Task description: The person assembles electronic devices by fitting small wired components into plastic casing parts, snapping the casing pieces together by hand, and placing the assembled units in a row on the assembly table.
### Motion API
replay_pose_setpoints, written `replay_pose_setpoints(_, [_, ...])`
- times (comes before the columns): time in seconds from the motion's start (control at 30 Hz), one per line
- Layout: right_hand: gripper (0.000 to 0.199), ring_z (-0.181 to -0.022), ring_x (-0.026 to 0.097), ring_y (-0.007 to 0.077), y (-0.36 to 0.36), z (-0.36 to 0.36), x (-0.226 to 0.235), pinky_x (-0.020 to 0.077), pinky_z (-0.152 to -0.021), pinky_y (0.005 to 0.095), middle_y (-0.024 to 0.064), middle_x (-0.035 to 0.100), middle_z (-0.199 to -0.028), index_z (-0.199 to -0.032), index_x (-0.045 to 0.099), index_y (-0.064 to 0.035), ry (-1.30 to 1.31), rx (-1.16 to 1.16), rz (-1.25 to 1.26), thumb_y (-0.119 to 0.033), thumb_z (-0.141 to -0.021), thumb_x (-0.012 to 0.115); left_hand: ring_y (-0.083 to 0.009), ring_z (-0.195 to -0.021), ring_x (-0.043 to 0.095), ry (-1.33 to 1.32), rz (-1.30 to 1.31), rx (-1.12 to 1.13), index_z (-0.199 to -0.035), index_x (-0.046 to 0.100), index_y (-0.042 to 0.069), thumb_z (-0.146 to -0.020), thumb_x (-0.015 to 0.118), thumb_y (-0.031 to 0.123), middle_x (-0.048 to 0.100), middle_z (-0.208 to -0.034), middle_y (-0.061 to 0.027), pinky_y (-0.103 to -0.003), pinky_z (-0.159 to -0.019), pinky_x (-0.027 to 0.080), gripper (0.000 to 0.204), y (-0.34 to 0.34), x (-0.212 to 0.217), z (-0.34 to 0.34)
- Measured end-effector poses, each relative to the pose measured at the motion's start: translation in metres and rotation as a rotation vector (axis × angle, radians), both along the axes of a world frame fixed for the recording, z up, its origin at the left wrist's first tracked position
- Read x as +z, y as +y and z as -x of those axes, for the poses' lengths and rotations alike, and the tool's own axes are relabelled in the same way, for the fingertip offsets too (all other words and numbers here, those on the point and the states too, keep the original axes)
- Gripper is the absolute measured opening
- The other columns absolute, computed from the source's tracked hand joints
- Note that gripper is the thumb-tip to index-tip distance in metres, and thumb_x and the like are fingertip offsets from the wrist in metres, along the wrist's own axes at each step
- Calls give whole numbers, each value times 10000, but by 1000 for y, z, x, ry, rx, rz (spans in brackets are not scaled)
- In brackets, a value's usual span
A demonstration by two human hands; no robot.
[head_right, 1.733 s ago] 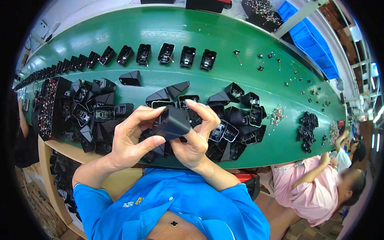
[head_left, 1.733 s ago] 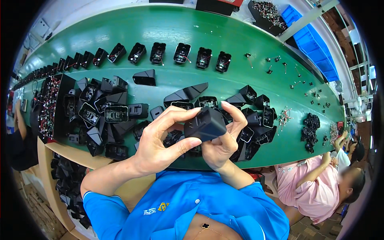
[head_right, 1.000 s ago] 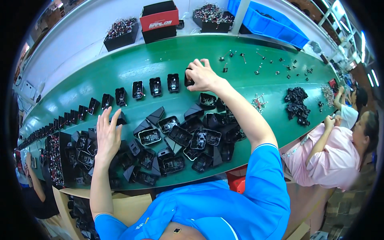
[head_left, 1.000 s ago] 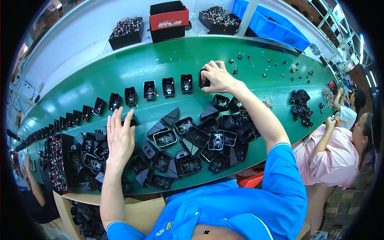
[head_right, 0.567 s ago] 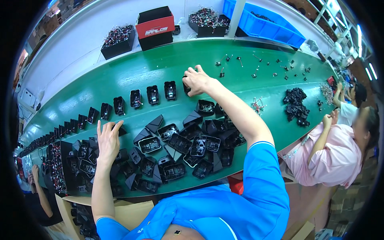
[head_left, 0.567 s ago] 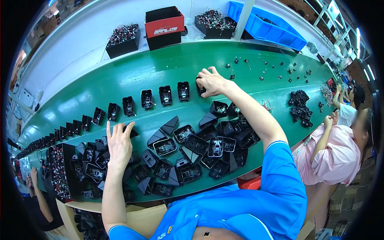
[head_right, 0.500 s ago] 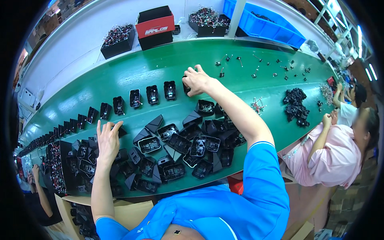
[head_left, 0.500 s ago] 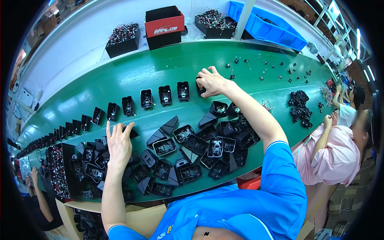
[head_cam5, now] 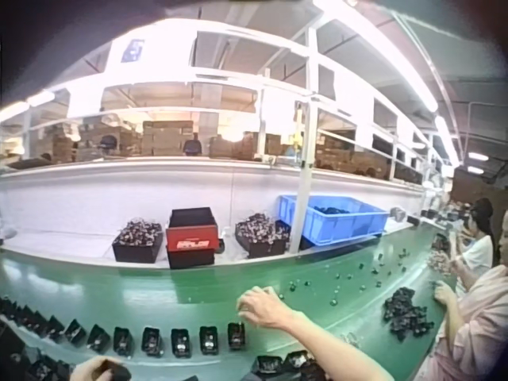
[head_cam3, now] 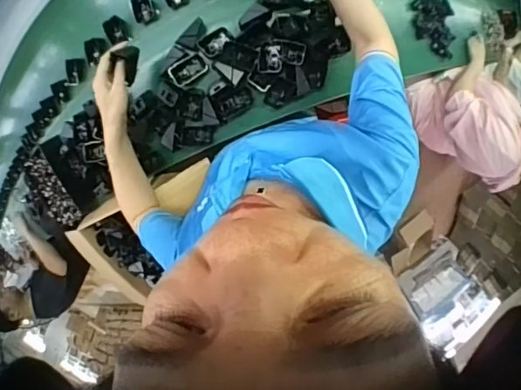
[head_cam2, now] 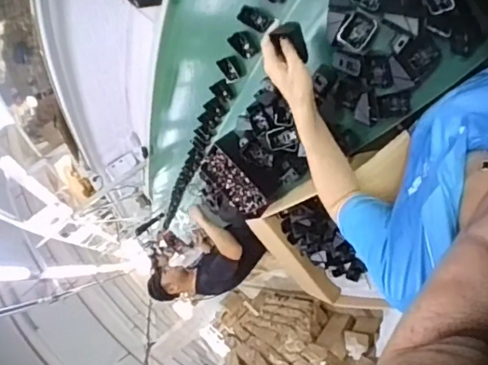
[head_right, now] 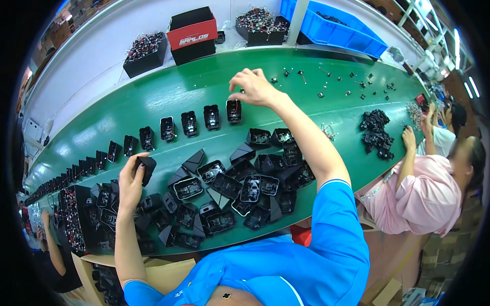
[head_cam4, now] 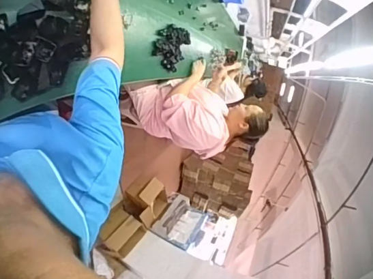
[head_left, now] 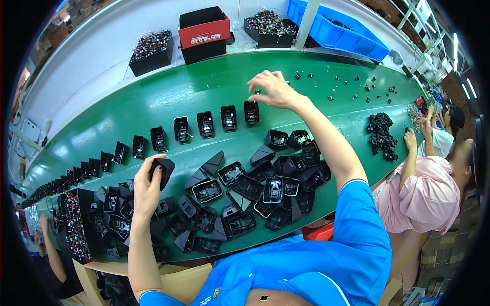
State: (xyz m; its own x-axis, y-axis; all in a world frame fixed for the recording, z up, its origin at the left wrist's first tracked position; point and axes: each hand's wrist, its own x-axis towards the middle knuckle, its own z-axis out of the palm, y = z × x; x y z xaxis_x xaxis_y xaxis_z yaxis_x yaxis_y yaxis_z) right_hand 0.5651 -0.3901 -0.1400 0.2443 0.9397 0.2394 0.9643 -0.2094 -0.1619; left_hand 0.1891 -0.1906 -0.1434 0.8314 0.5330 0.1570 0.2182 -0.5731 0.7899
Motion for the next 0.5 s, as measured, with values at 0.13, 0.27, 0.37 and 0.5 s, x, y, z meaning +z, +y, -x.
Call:
replay_pose_setpoints(0.13, [126,-1082,558,208,-6,-41,-25,403,-960,427,8,636,-1086,-1014,653,-166,-91,-275,148,-187,-890,641,-130,-660,567,-233,817,-29,-1258,573,15,-942,491,48,650,-939,-127,-247,-583,468,328,-10,11,-5])
replay_pose_setpoints(0.27, [161,-1042,579,207,3,-49,-50,435,-908,393,3,638,-1079,-1056,645,-165,-162,-189,209,-126,-906,601,-142,-662,576,-299,1085,-167,-1290,545,2,-929,503,94,647,-920,-151,-246,-571,464,375,-18,11,3])
replay_pose_setpoints(0.37, [183,-1018,590,210,8,-50,-61,443,-893,379,3,641,-1068,-1075,641,-166,-195,-148,218,-107,-910,590,-147,-662,579,-335,1209,-209,-1312,528,-1,-921,516,124,646,-916,-161,-247,-559,460,411,-25,10,6])
replay_pose_setpoints(0.5, [201,-947,612,227,3,-55,-68,448,-876,378,18,650,-1022,-1087,634,-156,-211,-163,116,-96,-898,600,-150,-658,581,-372,1310,-221,-1344,501,2,-908,543,169,643,-920,-167,-248,-538,455,468,-36,10,4])
